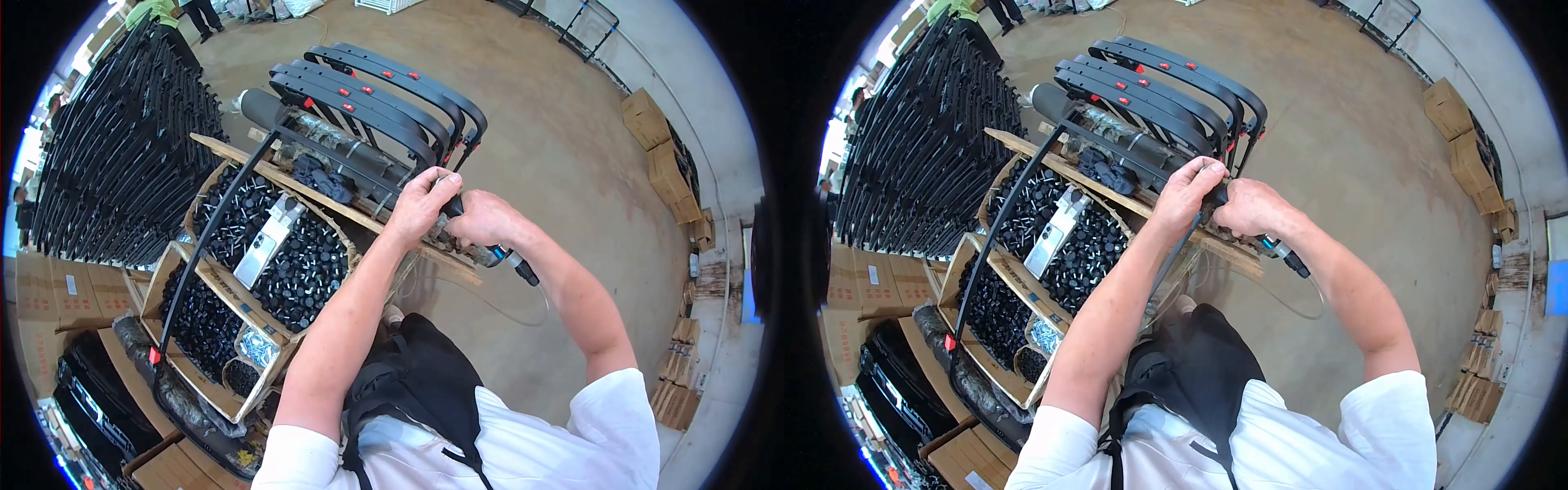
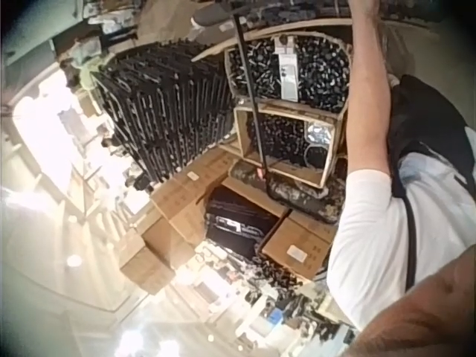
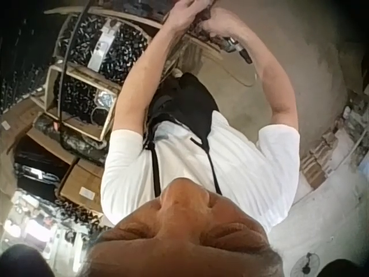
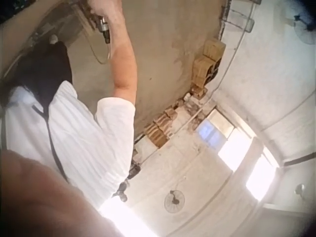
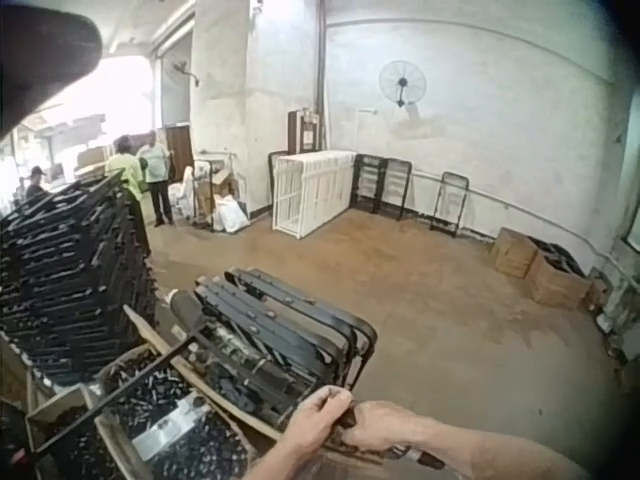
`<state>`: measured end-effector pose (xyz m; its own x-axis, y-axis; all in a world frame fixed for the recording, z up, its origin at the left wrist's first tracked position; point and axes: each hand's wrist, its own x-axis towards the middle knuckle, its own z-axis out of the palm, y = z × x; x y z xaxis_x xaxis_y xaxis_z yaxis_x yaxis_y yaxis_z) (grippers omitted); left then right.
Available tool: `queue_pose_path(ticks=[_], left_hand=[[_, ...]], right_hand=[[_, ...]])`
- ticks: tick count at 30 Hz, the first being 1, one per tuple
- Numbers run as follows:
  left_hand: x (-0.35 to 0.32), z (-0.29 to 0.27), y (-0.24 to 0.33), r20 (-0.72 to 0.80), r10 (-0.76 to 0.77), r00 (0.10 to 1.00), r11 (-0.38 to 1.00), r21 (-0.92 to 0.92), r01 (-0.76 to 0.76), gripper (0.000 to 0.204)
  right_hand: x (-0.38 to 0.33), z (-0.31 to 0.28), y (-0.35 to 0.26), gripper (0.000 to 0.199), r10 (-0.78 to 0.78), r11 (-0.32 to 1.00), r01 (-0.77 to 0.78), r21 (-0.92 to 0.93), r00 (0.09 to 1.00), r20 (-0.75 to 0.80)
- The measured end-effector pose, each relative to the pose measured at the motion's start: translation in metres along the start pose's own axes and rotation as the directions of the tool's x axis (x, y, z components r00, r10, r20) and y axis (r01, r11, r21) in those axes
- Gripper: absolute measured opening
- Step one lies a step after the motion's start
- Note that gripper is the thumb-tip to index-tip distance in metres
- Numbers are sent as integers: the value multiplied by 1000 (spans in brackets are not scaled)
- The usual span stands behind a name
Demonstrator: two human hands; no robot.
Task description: Assembling and organizing parts for fitness equipment in a manufacturing facility.
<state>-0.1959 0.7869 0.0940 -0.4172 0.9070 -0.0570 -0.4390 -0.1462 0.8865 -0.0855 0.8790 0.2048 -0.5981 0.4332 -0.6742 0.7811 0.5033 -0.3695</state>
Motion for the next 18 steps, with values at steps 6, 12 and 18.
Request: queue_pose_path(ticks=[6,12,18], left_hand=[[-1,2,3,40,-73,997,997,5,73,24],[-3,7,8,26,-25,999,999,43,24,31],[-1,15,40,14,115,993,993,-4,-115,24]], right_hand=[[4,11,4,34,-40,998,34,-46,990,-133],[-10,14,-5,37,20,1000,-17,15,986,-167],[-29,2,-30,31,-71,996,83,19,939,-335]])
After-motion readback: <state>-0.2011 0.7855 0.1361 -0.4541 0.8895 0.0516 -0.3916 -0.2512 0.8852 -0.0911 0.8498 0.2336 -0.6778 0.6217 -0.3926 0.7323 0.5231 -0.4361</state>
